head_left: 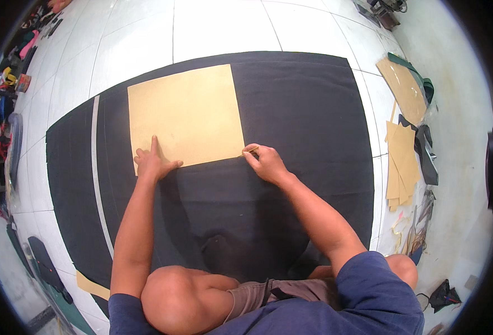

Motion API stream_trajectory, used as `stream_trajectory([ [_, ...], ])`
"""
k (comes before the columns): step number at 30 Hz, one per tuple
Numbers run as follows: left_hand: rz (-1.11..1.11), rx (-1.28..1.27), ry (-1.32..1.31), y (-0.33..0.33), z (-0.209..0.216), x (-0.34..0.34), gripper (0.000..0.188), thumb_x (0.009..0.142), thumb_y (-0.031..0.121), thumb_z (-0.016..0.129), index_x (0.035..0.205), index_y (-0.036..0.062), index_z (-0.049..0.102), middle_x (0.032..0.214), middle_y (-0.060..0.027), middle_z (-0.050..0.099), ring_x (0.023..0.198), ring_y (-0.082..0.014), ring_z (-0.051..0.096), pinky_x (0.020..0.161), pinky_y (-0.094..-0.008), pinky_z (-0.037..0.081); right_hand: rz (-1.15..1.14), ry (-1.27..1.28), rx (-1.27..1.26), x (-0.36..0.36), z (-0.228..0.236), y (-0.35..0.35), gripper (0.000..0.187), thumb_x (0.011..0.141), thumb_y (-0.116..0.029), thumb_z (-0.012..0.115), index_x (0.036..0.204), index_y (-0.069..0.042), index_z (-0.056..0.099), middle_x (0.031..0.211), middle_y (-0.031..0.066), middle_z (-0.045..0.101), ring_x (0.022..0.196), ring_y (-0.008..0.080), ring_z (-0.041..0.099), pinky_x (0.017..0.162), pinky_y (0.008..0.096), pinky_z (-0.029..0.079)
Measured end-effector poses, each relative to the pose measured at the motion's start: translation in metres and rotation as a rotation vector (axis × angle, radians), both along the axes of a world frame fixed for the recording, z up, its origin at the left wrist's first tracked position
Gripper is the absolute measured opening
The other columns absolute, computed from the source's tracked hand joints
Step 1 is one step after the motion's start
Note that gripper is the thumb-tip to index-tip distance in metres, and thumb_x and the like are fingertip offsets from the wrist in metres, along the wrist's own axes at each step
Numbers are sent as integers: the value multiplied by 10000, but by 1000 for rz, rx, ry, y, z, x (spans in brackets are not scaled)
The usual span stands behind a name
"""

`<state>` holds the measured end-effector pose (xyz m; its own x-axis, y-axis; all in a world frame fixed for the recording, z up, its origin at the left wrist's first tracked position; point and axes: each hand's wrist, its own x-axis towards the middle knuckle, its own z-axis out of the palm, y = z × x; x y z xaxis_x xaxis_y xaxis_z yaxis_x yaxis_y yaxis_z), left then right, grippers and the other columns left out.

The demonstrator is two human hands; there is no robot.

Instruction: The person sits on the floor and uses a pencil to mark lines on a rectangular piece of light brown material placed on a black mat. The person repeatedly repositions the material and draws straight lines along its edges.

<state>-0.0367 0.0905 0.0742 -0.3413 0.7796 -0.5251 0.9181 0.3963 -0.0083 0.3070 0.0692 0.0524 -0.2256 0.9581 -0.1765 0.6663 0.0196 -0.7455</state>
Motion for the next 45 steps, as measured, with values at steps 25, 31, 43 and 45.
stream_trajectory([
  [25, -2, -33, 26, 1, 0, 1, 1368, 639, 684, 913, 1710, 271, 169, 1519, -326, 355, 1417, -516, 419, 1047, -548, 551, 135, 35, 187, -17, -15, -7, 255, 1009, -273, 640, 1106, -49, 717, 1078, 179, 755, 1072, 377, 697, 936, 483, 536],
  [31, 16, -24, 24, 2, -2, 1, 1375, 630, 669, 924, 1709, 288, 162, 1537, -317, 339, 1442, -520, 395, 1051, -561, 547, -178, 90, -8, 9, -1, -10, 260, 1012, -258, 635, 1122, -36, 713, 1099, 184, 754, 1040, 390, 706, 913, 461, 554],
  [43, 11, -3, 2, 0, -5, -3, 1379, 622, 658, 929, 1707, 274, 171, 1509, -314, 367, 1413, -518, 422, 1044, -552, 550, 60, 6, 242, 14, -5, -7, 136, 1033, -182, 626, 1081, -58, 652, 1001, 163, 730, 925, 380, 711, 805, 458, 570],
  [45, 5, -2, 17, -1, -4, -4, 1376, 624, 657, 928, 1707, 272, 172, 1505, -308, 372, 1407, -515, 428, 1040, -548, 553, 111, -21, 186, 11, -2, -5, 157, 1039, -208, 595, 1093, -68, 640, 1029, 175, 729, 978, 398, 708, 849, 497, 575],
])
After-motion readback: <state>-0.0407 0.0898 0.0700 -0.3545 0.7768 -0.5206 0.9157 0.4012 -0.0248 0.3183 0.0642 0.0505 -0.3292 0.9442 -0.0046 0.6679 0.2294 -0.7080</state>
